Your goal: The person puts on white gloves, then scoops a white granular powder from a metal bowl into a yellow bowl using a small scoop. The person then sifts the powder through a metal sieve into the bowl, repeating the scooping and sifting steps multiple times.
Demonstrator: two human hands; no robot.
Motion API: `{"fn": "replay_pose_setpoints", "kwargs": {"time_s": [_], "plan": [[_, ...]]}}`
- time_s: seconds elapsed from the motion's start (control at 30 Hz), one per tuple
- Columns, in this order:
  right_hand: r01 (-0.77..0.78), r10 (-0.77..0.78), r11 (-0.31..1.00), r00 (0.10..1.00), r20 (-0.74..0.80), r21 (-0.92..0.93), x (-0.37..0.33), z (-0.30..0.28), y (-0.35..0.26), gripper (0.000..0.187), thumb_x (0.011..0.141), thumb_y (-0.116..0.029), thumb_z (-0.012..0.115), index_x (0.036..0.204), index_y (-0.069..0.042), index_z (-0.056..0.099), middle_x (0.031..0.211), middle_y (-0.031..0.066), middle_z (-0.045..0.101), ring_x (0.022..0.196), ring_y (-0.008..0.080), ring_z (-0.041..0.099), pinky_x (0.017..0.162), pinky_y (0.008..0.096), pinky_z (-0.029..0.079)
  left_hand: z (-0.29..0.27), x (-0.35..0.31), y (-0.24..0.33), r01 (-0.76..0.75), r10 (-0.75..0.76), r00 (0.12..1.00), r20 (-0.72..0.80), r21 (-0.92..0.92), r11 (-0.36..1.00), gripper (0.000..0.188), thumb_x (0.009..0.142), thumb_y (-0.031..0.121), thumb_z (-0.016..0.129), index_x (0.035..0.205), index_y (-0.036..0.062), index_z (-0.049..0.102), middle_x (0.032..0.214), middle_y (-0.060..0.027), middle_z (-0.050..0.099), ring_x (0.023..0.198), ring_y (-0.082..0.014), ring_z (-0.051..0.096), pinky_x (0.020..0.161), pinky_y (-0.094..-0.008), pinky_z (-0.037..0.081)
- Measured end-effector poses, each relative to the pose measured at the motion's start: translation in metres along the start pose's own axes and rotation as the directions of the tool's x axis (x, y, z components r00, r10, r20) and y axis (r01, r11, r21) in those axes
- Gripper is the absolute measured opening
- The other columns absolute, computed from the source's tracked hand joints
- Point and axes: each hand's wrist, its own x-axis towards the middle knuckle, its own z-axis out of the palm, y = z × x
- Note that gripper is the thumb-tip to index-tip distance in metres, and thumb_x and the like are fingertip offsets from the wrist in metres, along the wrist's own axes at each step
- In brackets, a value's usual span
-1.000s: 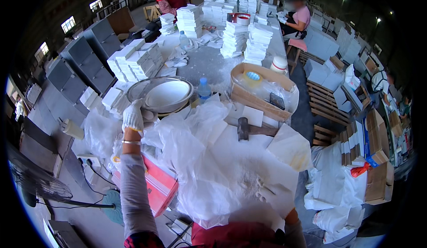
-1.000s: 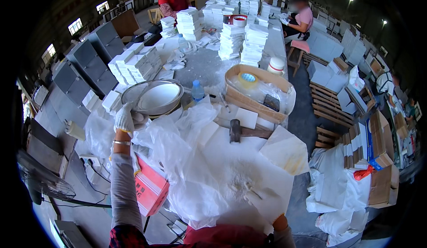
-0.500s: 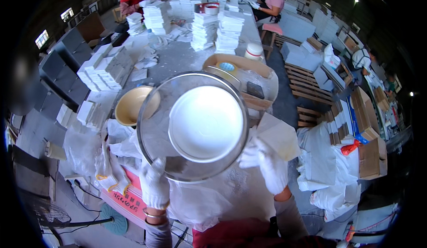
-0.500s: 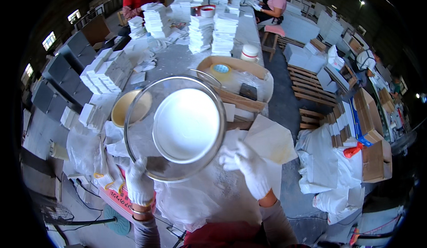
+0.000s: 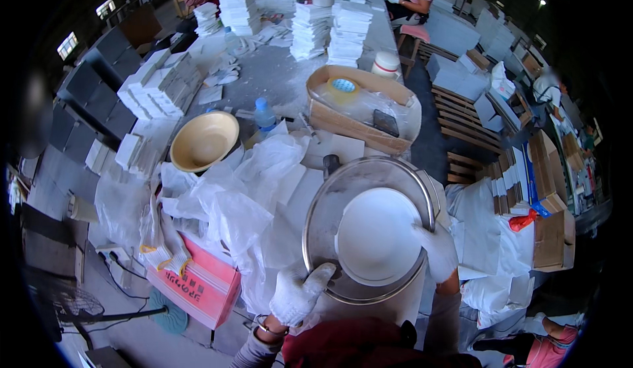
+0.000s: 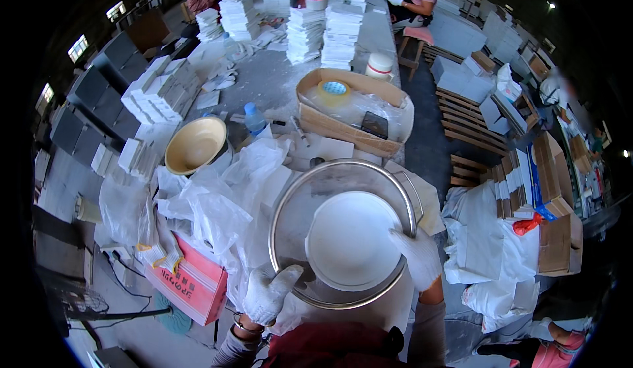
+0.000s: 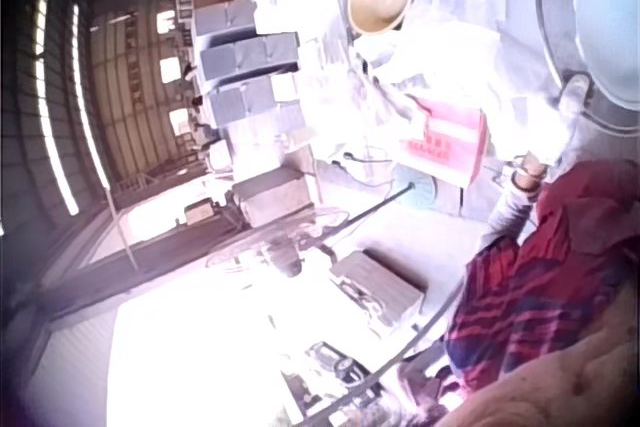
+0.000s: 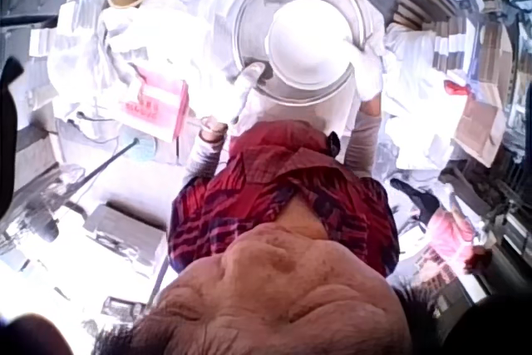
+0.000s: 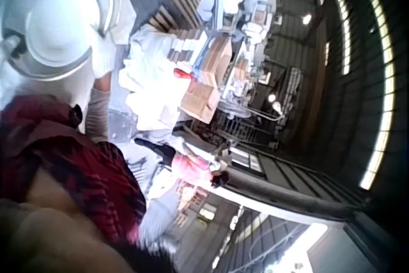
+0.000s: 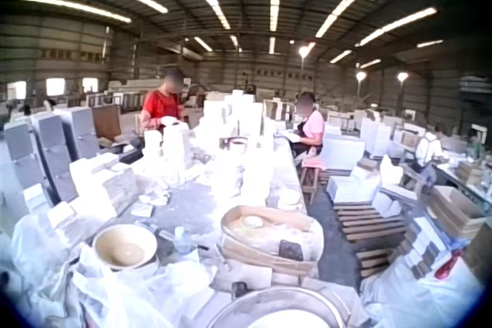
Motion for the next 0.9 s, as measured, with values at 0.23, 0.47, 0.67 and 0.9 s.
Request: {"fn": "replay_pose_setpoints", "kwargs": {"time_s": [0.23,0.47,0.67,0.9], "plan": [[-0.016,0.026,0.873,1.0,-0.015,0.488,-0.012,0.012,0.075,0.032,0.092,-0.014,0.06,0.115,0.009,0.063,0.106,0.0108,0.068,0.095,0.0147,0.065,0.086,0.0277,0.051,-0.035,0.043,0.027,-0.456,0.447,0.846,0.29,0.827,0.327,0.041,0.088,0.036,0.065,0.112,0.0036,0.066,0.108,-0.0169,0.064,0.107,-0.0327,0.058,0.097,-0.0497,0.041],[-0.051,0.078,0.749,0.997,-0.012,0.661,-0.021,0.014,0.075,0.034,0.094,-0.011,0.056,0.121,0.01,0.057,0.112,0.0116,0.065,0.1,0.0172,0.064,0.089,0.0299,0.051,-0.105,0.038,0.005,0.307,0.536,0.821,-0.198,0.944,-0.12,0.042,0.071,0.036,0.072,0.104,0.0106,0.068,0.11,-0.0157,0.058,0.116,-0.0379,0.046,0.108,-0.0619,0.025],[0.07,-0.04,0.877,0.996,-0.073,0.476,-0.022,0.028,0.057,0.03,0.094,-0.011,0.057,0.116,0.009,0.061,0.105,0.0098,0.067,0.094,0.0144,0.064,0.083,0.0272,0.051,-0.155,-0.017,-0.059,0.357,0.429,0.841,-0.328,0.934,0.014,0.033,0.074,0.033,0.071,0.097,0.0088,0.068,0.099,-0.0148,0.062,0.105,-0.0358,0.054,0.107,-0.0637,0.026],[0.005,0.006,0.793,1.0,-0.017,0.609,-0.006,0.044,0.048,0.026,0.093,-0.009,0.059,0.112,0.007,0.066,0.104,0.0165,0.07,0.095,0.0187,0.066,0.083,0.0275,0.05,-0.145,-0.035,-0.014,0.424,0.546,0.724,-0.422,0.896,0.13,0.032,0.076,0.032,0.07,0.096,0.0072,0.067,0.099,-0.0129,0.062,0.099,-0.0324,0.057,0.105,-0.0572,0.032]]}}
